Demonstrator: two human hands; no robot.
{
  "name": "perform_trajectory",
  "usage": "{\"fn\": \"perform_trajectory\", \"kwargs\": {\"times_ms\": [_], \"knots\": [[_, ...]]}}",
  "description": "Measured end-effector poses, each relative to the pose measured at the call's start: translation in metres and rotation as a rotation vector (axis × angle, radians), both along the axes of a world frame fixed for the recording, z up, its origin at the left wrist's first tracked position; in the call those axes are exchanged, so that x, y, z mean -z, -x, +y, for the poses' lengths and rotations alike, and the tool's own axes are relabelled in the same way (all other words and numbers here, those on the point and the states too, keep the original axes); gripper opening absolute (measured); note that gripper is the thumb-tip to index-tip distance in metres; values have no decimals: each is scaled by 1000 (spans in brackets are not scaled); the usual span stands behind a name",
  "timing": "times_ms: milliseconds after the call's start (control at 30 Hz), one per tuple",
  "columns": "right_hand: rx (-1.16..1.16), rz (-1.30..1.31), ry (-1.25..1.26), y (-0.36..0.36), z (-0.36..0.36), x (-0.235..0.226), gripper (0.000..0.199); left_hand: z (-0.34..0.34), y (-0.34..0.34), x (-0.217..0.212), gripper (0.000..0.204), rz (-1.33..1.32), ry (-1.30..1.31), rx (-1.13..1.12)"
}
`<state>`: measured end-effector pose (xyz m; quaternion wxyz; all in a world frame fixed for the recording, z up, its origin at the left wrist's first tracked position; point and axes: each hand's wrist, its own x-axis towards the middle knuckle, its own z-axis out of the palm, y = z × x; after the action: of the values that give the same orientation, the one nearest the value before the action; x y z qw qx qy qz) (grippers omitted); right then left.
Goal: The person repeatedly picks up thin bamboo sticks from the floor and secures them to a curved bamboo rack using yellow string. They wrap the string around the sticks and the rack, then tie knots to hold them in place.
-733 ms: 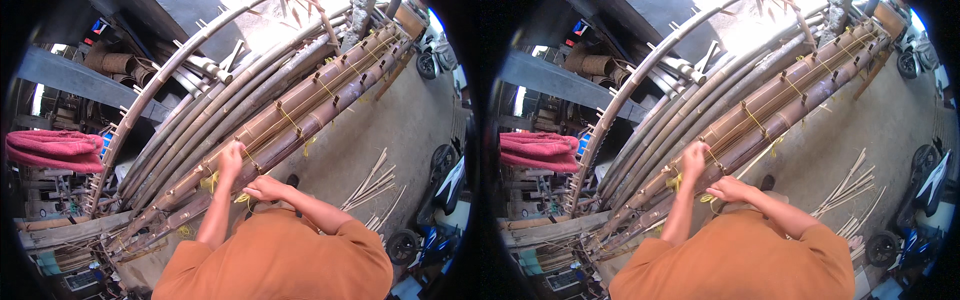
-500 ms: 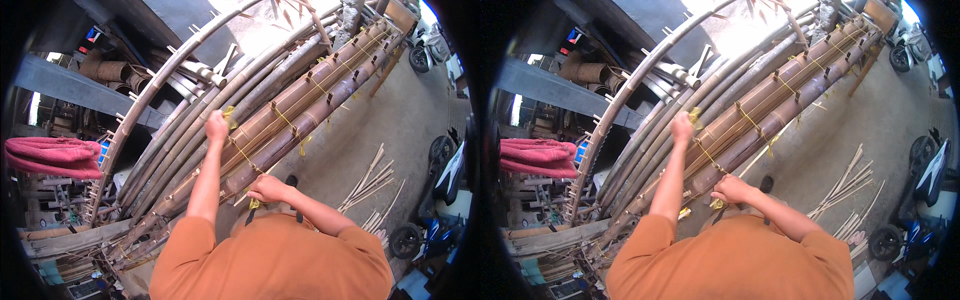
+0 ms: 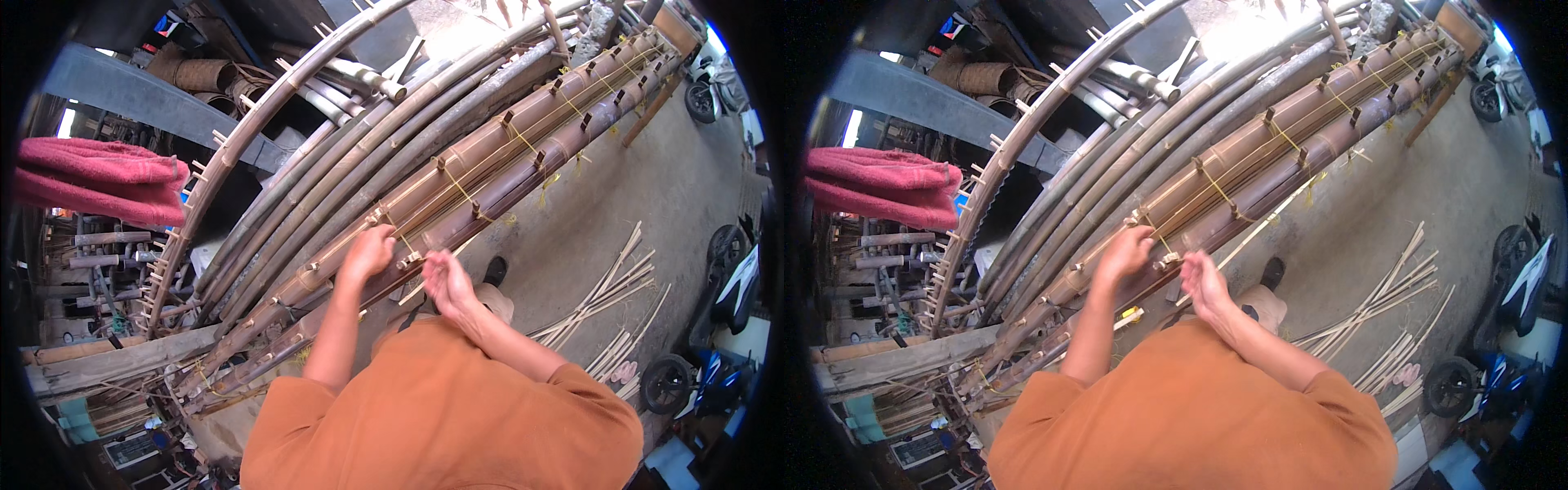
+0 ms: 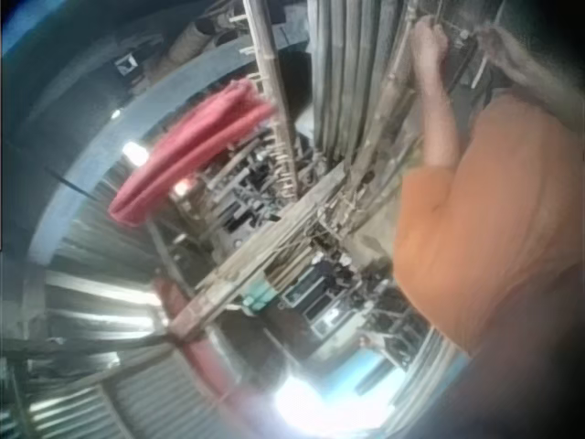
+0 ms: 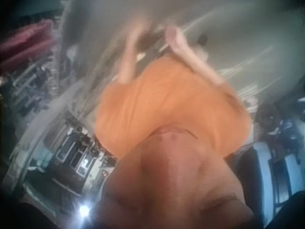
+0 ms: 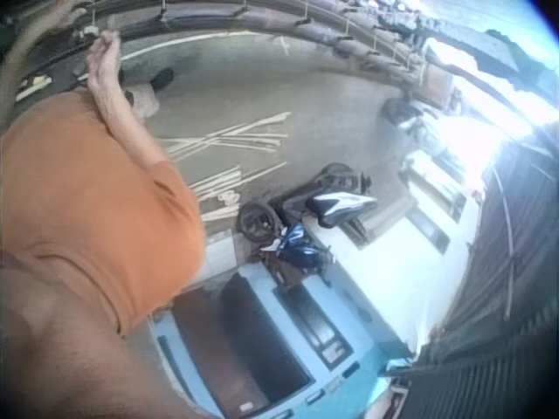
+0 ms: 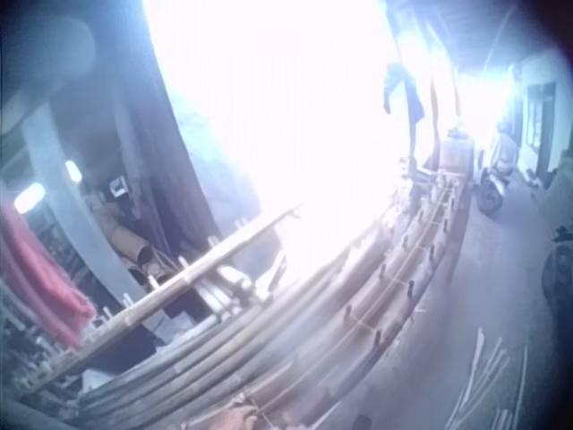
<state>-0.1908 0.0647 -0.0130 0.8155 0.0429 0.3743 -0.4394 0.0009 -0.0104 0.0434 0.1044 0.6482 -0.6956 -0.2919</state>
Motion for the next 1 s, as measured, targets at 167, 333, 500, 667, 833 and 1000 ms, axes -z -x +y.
{"fn": "perform_trajectory", "kwargs": {"times_ms": [167,333,500,667,833,1000], "knots": [[8,616,920,-86,-52,-107,23,18,-2,41,20,352,300,11],[-173,557,1167,-98,-80,-170,28,4,-17,102,19,283,570,-63],[-670,629,1440,-145,-138,-161,39,9,3,66,24,165,464,117],[-870,2102,1497,-112,-184,-75,57,12,4,42,32,430,28,-217],[-674,265,904,-74,-169,-82,42,19,3,63,35,504,102,-296],[-1067,952,1450,4,-37,-44,37,10,9,32,21,256,303,-200]]}}
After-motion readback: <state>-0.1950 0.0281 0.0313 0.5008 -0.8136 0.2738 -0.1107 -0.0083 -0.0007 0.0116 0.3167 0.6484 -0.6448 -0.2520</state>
